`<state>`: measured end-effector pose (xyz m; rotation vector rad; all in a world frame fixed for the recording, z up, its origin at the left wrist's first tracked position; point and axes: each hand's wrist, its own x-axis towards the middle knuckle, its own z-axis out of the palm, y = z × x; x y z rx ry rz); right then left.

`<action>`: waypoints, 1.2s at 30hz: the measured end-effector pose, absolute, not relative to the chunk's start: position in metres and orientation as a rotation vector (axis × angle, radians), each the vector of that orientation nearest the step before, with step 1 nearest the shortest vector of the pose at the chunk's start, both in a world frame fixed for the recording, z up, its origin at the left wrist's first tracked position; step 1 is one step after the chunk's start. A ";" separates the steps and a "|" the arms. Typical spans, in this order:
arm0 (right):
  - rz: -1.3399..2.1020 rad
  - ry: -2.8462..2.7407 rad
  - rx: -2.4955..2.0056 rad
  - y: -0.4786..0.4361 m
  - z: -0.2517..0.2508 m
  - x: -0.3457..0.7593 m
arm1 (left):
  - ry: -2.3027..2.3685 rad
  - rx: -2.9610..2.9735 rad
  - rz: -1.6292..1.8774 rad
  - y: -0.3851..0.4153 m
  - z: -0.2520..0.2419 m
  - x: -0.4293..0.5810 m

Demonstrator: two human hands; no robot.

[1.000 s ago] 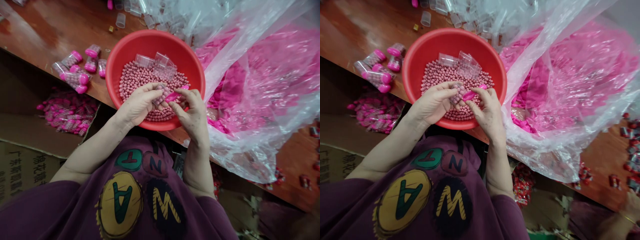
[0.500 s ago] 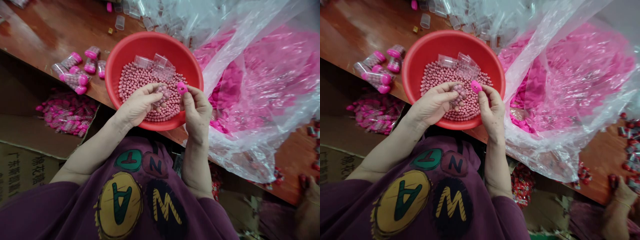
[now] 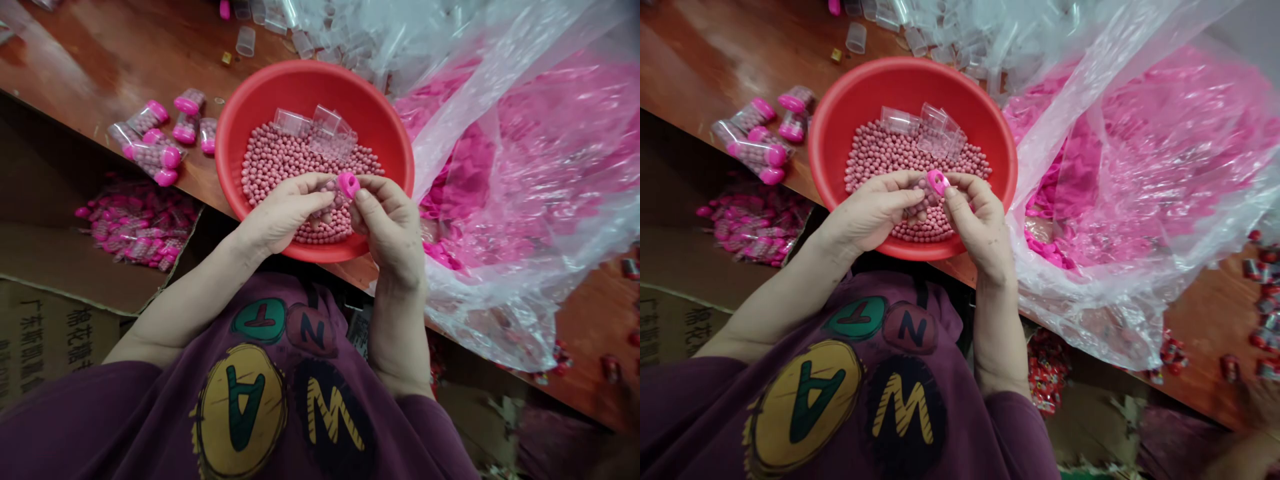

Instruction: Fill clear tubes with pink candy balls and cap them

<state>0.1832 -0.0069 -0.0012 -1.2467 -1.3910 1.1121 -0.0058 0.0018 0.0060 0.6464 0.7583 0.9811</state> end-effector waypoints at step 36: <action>0.401 -2.018 -1.497 -0.015 0.049 0.214 | 0.884 0.634 1.038 -0.001 0.011 0.001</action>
